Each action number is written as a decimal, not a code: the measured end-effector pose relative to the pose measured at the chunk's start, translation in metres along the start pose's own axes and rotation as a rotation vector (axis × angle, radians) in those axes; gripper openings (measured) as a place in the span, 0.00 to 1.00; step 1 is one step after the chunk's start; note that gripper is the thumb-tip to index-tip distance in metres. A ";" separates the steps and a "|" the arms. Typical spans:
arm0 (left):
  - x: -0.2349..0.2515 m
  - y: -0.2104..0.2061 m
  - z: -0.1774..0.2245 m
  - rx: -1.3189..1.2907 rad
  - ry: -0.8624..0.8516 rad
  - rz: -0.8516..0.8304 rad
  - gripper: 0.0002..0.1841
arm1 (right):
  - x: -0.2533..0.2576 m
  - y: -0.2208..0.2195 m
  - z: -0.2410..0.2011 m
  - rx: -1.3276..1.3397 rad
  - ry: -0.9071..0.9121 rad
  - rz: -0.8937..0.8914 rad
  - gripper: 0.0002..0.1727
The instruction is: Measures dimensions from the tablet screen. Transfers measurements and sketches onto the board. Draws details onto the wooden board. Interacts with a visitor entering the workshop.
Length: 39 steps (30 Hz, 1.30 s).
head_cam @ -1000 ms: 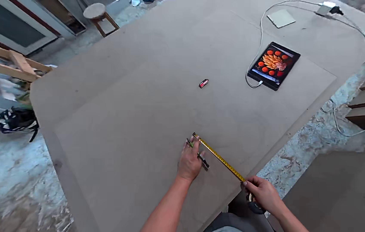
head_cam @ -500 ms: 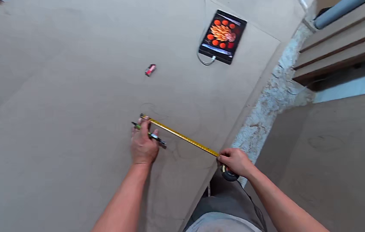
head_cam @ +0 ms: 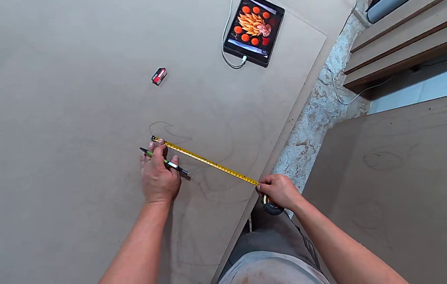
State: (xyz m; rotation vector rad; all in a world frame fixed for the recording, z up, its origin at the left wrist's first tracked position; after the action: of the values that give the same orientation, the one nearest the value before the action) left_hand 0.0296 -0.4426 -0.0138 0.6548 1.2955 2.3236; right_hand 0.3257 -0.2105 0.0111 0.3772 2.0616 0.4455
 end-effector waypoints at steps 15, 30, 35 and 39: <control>0.001 0.018 -0.005 -0.353 0.224 0.104 0.24 | -0.006 0.001 -0.008 -0.070 0.066 0.030 0.14; 0.075 0.032 -0.017 -0.750 0.898 0.146 0.09 | -0.001 -0.004 0.001 0.003 0.079 0.049 0.11; 0.082 0.033 -0.017 -0.586 0.925 0.019 0.07 | -0.002 -0.004 0.002 0.015 0.075 0.043 0.11; 0.088 0.034 -0.012 -0.328 0.850 -0.069 0.07 | -0.002 -0.004 0.003 0.001 0.073 0.045 0.12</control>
State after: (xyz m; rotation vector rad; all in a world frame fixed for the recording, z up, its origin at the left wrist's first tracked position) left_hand -0.0522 -0.4190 0.0282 -0.5407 1.1356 2.7615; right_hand 0.3290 -0.2146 0.0090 0.4143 2.1272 0.4920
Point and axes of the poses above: each hand's wrist, its own x-axis towards the middle knuckle, its own y-axis out of the back of the hand, z = x × y, the point moved 3 cm from there along x, towards the middle knuckle, and after that the axes turned 4 degrees about z, right-handed, at the moved point
